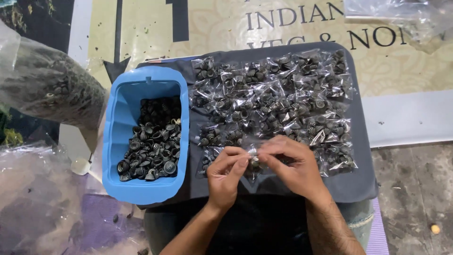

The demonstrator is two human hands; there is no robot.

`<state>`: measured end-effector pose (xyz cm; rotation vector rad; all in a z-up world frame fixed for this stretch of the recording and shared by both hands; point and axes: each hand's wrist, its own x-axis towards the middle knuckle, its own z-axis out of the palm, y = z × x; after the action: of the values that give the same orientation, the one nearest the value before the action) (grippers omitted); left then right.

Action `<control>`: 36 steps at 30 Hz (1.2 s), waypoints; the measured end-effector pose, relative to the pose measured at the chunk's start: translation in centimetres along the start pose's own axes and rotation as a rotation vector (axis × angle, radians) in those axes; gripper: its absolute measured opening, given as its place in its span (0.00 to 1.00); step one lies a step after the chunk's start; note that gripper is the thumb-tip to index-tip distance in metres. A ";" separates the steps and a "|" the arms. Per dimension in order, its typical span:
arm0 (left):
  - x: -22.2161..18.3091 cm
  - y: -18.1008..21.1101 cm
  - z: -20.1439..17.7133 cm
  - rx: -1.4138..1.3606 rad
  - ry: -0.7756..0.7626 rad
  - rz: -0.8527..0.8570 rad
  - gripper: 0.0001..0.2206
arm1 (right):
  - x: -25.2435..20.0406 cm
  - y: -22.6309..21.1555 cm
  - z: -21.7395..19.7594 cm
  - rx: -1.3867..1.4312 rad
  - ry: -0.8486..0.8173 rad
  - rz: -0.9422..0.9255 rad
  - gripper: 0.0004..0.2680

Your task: Bagging small components into individual plastic bags and organizing them on a tray.

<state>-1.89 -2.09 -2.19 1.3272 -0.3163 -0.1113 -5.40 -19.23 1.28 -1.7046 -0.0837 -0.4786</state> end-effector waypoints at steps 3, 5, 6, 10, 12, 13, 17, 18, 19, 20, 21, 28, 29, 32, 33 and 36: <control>0.5 1.1 0.0 0.041 -0.036 -0.061 0.08 | -0.3 1.1 -0.3 -0.037 0.029 0.047 0.02; 0.8 1.8 -0.1 0.088 -0.058 -0.088 0.11 | -0.2 0.7 -0.5 -0.074 0.030 0.080 0.01; 0.8 2.0 -0.4 0.057 -0.121 -0.104 0.08 | 0.1 -0.1 -0.5 -0.080 -0.026 0.180 0.03; 0.8 2.5 -0.7 -0.010 -0.157 -0.095 0.06 | 0.4 -1.2 -0.6 -0.090 -0.191 0.345 0.09; 0.9 2.9 -0.8 -0.006 -0.142 -0.102 0.06 | 0.0 -0.8 -0.7 -0.024 -0.184 0.318 0.07; 0.9 3.2 -0.9 0.002 -0.136 -0.117 0.06 | -0.3 -0.7 -0.6 0.047 -0.166 0.296 0.05; 1.2 3.3 -1.5 0.076 -0.168 -0.054 0.13 | -0.8 -0.2 -0.7 -0.013 -0.151 0.272 0.17; 1.2 3.3 -1.7 0.072 -0.195 -0.051 0.15 | -1.0 -0.1 -0.7 -0.013 -0.138 0.246 0.13; 1.3 3.3 -1.9 0.067 -0.225 -0.047 0.17 | -1.1 0.1 -0.7 -0.013 -0.122 0.219 0.11; 1.3 3.5 -2.0 0.068 -0.222 -0.049 0.17 | -1.1 0.1 -0.6 -0.012 -0.125 0.221 0.11; 1.4 3.7 -2.1 0.040 -0.234 -0.073 0.15 | -1.1 0.0 -0.5 -0.040 -0.109 0.227 0.09; 2.2 5.2 -1.5 0.283 -0.161 -0.111 0.11 | -0.9 -0.2 -0.5 0.084 -0.114 0.331 0.12; 2.1 5.1 -1.5 0.282 -0.162 -0.113 0.11 | -1.5 0.3 -0.3 0.083 -0.113 0.334 0.12; 1.6 4.7 -1.3 0.202 -0.132 -0.077 0.12 | -2.1 0.6 0.4 0.320 0.031 0.438 0.22; 1.4 4.5 -1.2 0.204 -0.080 -0.059 0.13 | -1.7 0.2 0.7 0.279 -0.025 0.505 0.25; 0.4 3.8 -0.9 0.179 0.001 -0.026 0.14 | -2.3 0.4 1.8 0.318 -0.029 0.552 0.22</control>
<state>-1.62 -0.41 1.40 1.5091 -0.3145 -0.1059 -6.92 -17.10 -0.16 -1.3467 0.2721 -0.0234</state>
